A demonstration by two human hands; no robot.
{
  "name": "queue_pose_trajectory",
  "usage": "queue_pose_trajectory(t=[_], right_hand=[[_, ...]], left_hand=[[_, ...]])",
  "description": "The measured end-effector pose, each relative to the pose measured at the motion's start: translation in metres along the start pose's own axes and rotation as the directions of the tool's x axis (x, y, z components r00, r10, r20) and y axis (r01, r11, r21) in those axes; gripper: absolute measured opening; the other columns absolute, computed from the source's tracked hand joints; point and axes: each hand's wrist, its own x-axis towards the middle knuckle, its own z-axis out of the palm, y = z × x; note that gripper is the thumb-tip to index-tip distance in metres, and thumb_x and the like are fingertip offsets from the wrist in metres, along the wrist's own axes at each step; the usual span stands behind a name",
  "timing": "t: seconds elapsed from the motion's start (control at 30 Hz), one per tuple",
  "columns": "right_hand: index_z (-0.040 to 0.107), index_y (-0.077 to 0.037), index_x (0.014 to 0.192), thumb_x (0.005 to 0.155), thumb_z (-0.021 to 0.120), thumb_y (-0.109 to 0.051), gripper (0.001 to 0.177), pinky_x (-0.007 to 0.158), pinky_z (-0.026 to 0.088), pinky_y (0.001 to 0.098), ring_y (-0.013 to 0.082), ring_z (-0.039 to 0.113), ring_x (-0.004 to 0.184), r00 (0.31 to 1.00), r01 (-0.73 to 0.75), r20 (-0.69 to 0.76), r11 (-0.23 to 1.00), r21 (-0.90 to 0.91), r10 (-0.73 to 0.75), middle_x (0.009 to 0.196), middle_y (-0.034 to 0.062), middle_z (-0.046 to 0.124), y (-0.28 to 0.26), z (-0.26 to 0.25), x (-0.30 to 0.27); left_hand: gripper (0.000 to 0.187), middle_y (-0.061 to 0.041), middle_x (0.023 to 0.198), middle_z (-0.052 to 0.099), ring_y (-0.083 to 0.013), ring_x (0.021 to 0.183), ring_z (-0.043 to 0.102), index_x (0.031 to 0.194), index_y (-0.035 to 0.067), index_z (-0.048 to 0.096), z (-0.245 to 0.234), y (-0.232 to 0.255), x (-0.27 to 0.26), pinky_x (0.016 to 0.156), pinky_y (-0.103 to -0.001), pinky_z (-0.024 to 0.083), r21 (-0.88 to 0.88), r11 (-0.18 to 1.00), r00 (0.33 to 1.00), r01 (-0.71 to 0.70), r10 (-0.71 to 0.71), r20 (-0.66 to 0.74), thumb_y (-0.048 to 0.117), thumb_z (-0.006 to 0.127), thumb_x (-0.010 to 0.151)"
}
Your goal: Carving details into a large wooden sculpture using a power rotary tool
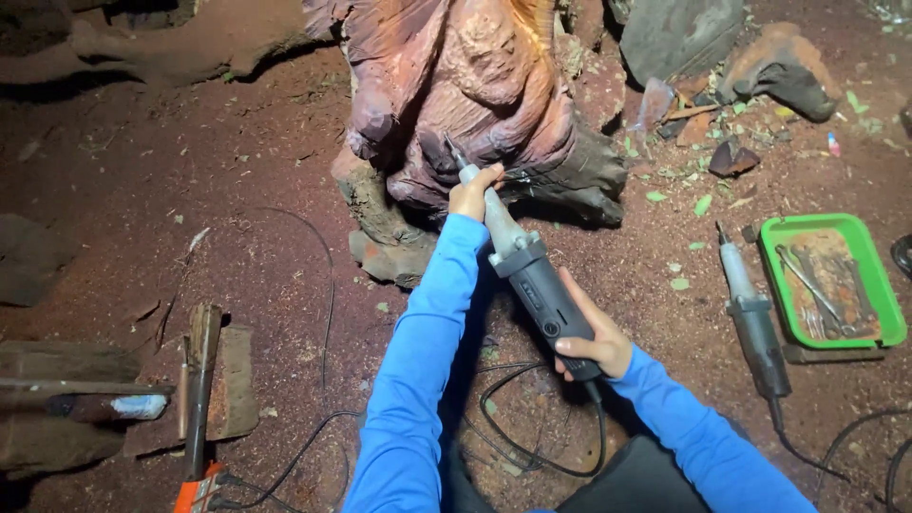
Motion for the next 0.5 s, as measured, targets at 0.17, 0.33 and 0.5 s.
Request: queue_pose_trajectory(t=[0.17,0.33,0.5], right_hand=[[0.03,-0.03,0.159,0.075,0.076,-0.001,0.1,0.034,0.066,0.0438,0.0382,0.076,0.05,0.995,-0.079,-0.069,0.986,-0.149,0.069,0.081,0.0286,0.068,-0.025,-0.014,0.022],[0.034,-0.029,0.159,0.072,0.078,-0.004,0.101,0.036,0.066,0.0432,0.0396,0.075,0.051,0.986,-0.16,-0.089,0.959,-0.235,0.143,0.083,0.0276,0.064,-0.042,-0.015,0.031],[0.034,-0.031,0.158,0.071,0.077,-0.003,0.101,0.036,0.065,0.0459,0.0423,0.074,0.05,0.976,-0.211,-0.101,0.953,-0.219,0.193,0.081,0.0301,0.064,-0.048,-0.017,0.032]], left_hand=[[0.064,-0.023,0.106,0.068,-0.0325,0.099,0.069,0.105,-0.003,0.072,-0.008,0.012,0.022,0.086,-0.053,0.058,0.265,0.963,0.989,-0.039,0.075,-0.124,0.039,0.092,0.061],[0.09,-0.029,0.129,0.059,-0.0405,0.122,0.059,0.131,-0.009,0.056,-0.004,0.027,-0.001,0.106,-0.057,0.045,0.283,0.959,0.987,-0.015,0.059,-0.15,0.043,0.088,0.064],[0.083,-0.032,0.135,0.057,-0.0432,0.129,0.055,0.127,-0.012,0.061,0.005,0.038,-0.017,0.106,-0.054,0.043,0.289,0.957,0.988,-0.023,0.066,-0.139,0.037,0.084,0.065]])
